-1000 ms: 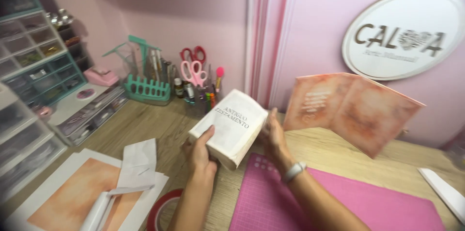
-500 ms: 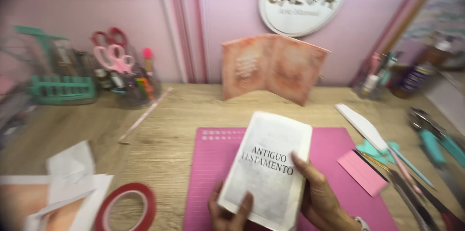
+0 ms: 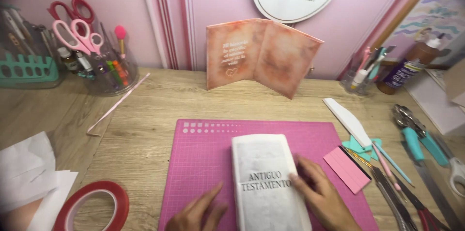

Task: Assembling a book cover by smoothing paper onto cardboard and trimming the edges with a utility knife and ruler

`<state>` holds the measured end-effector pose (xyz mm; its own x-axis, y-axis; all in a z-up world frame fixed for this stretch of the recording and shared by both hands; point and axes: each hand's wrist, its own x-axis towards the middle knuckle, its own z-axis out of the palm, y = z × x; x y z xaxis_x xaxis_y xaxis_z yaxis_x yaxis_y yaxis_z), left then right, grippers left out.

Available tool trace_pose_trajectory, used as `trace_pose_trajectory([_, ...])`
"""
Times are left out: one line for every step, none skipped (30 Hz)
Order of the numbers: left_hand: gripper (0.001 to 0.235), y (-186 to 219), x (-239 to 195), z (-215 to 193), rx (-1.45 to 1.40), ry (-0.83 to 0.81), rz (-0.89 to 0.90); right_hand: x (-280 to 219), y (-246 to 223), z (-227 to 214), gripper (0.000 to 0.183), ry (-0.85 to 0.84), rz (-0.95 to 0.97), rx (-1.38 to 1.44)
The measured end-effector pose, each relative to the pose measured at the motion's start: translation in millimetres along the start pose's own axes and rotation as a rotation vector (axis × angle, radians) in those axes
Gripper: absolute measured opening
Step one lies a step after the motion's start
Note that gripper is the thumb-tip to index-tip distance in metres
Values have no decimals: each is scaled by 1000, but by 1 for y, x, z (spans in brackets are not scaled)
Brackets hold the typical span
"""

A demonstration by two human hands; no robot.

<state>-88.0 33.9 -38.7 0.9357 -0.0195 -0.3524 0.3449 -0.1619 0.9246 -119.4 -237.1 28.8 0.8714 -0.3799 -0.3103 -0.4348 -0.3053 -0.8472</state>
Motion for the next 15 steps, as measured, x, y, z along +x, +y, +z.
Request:
trace_pose_trajectory([54, 10, 1, 3, 536, 164, 655, -4, -5, 1, 73, 65, 35, 160])
trace_pose_trajectory([54, 22, 8, 11, 538, 165, 657, -2, -4, 7, 73, 64, 34, 163])
trace_pose_trajectory([62, 34, 15, 20, 575, -97, 567, 1, -3, 14, 77, 52, 21, 274])
trace_pose_trajectory([80, 46, 20, 29, 602, -359, 462, 1, -3, 19, 81, 40, 14, 382])
trace_pose_trajectory([80, 32, 23, 39, 604, -361, 458, -2, -2, 21, 81, 39, 19, 383])
trace_pose_trajectory([82, 22, 30, 49, 542, -389, 462, 0, -4, 24, 83, 47, 87, 408])
trace_pose_trajectory([84, 12, 38, 59, 480, -417, 466, 2, -7, 27, 86, 55, 156, 433])
trace_pose_trajectory([84, 4, 40, 67, 481, -407, 470, 3, -9, 28, 86, 49, 148, 434])
trace_pose_trajectory([82, -5, 43, 74, 476, -322, 492, 4, -10, 30, 82, 50, 169, 487])
trace_pose_trajectory([80, -16, 42, 82, 468, -237, 505, 3, -10, 32, 79, 49, 196, 535])
trace_pose_trajectory([80, -22, 43, 86, 467, -229, 501, 6, -6, 33, 79, 41, 195, 532])
trace_pose_trajectory([78, -27, 43, 91, 456, -151, 549, 8, -2, 34, 79, 53, 184, 517])
trace_pose_trajectory([75, -32, 43, 97, 444, -73, 596, 10, 1, 35, 78, 65, 174, 502])
trace_pose_trajectory([75, -36, 44, 104, 440, -66, 593, 13, 5, 36, 78, 59, 171, 495])
trace_pose_trajectory([86, -39, 44, 110, 503, 33, 596, 16, 9, 37, 76, 94, 159, 457])
